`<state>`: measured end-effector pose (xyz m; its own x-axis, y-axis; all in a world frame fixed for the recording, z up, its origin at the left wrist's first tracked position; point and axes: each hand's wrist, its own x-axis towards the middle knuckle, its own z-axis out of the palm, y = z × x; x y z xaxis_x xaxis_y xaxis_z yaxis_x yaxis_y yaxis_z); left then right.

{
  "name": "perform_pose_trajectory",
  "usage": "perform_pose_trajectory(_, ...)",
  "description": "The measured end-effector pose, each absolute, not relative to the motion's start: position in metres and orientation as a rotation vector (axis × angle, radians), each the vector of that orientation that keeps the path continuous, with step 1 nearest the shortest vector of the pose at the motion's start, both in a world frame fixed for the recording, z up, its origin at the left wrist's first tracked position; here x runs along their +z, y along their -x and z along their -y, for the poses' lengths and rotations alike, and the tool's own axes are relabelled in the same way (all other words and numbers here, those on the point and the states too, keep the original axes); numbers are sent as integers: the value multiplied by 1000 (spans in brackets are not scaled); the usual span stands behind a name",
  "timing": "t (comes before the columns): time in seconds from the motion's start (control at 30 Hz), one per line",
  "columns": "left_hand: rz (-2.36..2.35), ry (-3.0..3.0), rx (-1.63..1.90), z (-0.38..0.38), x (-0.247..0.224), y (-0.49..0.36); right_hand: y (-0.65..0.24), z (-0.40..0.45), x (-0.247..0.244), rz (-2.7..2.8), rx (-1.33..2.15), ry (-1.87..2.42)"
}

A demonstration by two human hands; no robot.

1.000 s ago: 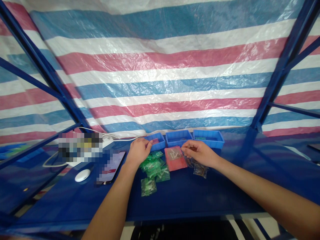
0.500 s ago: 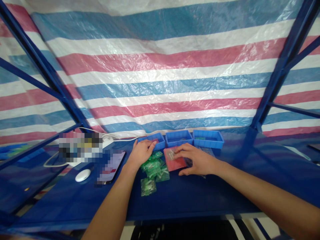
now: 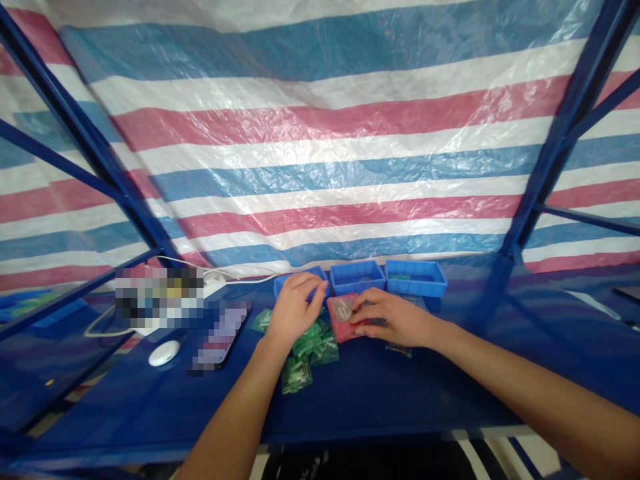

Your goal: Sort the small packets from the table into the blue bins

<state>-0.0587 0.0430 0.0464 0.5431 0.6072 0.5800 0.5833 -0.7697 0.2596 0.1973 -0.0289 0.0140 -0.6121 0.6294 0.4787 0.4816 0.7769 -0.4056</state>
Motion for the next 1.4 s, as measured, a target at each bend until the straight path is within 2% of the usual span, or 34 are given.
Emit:
perform_pose_trajectory(0.33,-497,-2707,892,-14,41,36,-195,36,23,2360,317,817)
perform_pose_trajectory(0.67,-512,-2678,815,-12,45,40,-195,31,18,2226,245,876)
perform_pose_trajectory(1.07,-611,-2678,860,-20,38,37,-193,31,20,1905,359,907)
perform_pose_trajectory(1.3,-691,-2561,962,-19,38,37,-190,29,13,1620,650,891)
perform_pose_trajectory(1.4,-689,-2478,1005,-17,40,34,-189,27,10,1569,671,889)
